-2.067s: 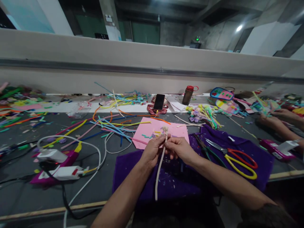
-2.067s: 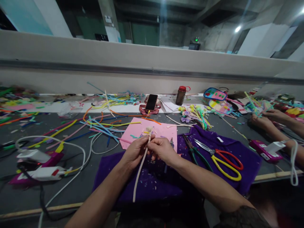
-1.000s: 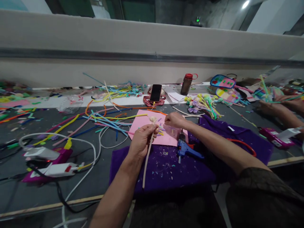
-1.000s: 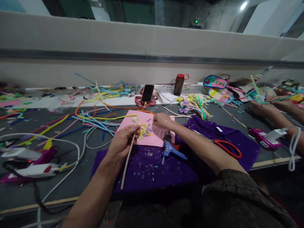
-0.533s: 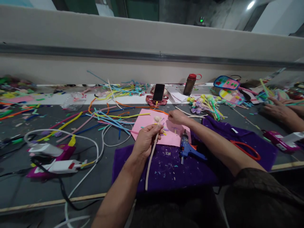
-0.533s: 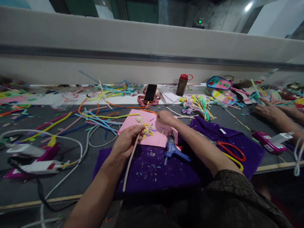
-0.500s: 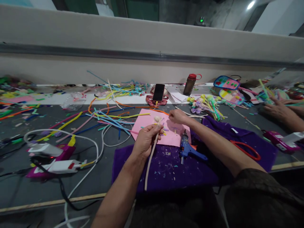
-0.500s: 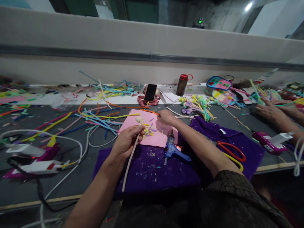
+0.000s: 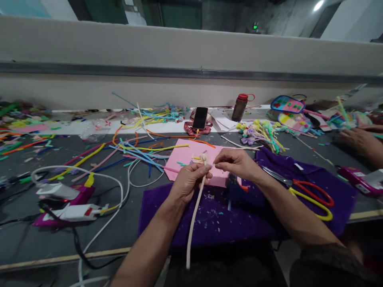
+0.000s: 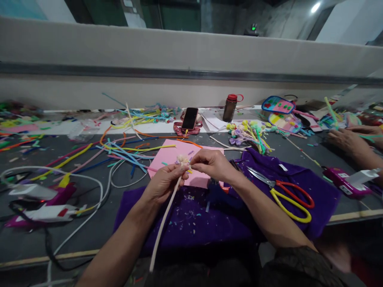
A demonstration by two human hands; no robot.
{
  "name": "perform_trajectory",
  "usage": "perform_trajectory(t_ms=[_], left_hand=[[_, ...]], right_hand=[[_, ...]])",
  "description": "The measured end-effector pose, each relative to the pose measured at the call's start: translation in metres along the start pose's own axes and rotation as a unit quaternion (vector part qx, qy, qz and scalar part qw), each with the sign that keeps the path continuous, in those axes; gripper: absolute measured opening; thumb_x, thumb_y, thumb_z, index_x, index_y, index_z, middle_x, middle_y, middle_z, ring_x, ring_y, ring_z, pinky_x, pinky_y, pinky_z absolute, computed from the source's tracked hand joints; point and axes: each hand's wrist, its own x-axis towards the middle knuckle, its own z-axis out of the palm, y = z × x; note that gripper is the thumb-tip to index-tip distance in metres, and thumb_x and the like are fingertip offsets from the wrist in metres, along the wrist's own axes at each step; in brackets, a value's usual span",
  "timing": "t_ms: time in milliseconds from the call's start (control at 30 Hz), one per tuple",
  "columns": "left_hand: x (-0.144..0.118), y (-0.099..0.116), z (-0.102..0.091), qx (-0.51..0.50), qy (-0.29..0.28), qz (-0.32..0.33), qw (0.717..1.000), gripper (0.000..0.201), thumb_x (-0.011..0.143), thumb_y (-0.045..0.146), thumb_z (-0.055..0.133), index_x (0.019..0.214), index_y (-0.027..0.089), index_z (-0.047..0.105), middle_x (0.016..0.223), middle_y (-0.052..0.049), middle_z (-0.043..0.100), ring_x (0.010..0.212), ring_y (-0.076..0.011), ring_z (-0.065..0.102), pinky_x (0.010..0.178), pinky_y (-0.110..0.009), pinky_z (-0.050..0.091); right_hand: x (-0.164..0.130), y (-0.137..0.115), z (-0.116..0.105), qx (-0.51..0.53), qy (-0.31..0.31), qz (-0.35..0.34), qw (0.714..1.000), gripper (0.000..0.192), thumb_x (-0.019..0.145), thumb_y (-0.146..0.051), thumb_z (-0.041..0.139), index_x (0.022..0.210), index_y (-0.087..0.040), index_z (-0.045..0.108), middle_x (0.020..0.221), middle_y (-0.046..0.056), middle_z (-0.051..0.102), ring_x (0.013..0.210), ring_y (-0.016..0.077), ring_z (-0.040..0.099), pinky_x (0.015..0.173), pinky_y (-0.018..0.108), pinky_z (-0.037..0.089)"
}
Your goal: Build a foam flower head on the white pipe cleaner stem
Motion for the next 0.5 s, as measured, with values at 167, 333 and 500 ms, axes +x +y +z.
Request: perform_trajectory(t_ms=[167, 333, 500], left_hand=[[-0.0012, -0.0009, 0.0031, 0.027, -0.012, -0.015, 0.999, 0.026, 0.062, 0.034, 0.073, 0.069, 0.012, 0.06, 0.055, 0.001, 0.062, 0.037, -0.0042, 0.049, 0.033, -0.014, 0.028], [0.0007, -0.0027, 0.0013, 0.034, -0.005, -0.011, 0.999, 0.028, 0.061, 0.034, 0.074, 0.07, 0.012, 0.06, 0.056, -0.001, 0.062, 0.037, -0.005, 0.05, 0.034, -0.015, 0.029], [0.0028, -0.0045, -0.0004, 0.034, 0.008, 0.005, 0.999, 0.028, 0.061, 0.034, 0.074, 0.068, 0.011, 0.06, 0.055, 0.0, 0.062, 0.037, -0.0042, 0.049, 0.036, -0.015, 0.03]], right_hand=[[-0.0005, -0.0017, 0.0008, -0.095, -0.017, -0.049, 0.994, 0.008, 0.078, -0.018, 0.058, 0.08, -0.016, 0.065, 0.07, 0.001, 0.063, 0.065, 0.0107, 0.057, 0.061, 0.021, 0.042], [-0.0007, 0.0013, 0.0068, -0.113, -0.015, -0.052, 0.992, 0.008, 0.079, -0.021, 0.058, 0.08, -0.016, 0.064, 0.072, 0.002, 0.064, 0.065, 0.0114, 0.057, 0.061, 0.022, 0.042], [-0.0014, 0.0009, 0.0061, -0.116, 0.008, -0.066, 0.991, 0.006, 0.078, -0.019, 0.059, 0.079, -0.015, 0.063, 0.07, 0.002, 0.062, 0.064, 0.0108, 0.056, 0.06, 0.021, 0.041]])
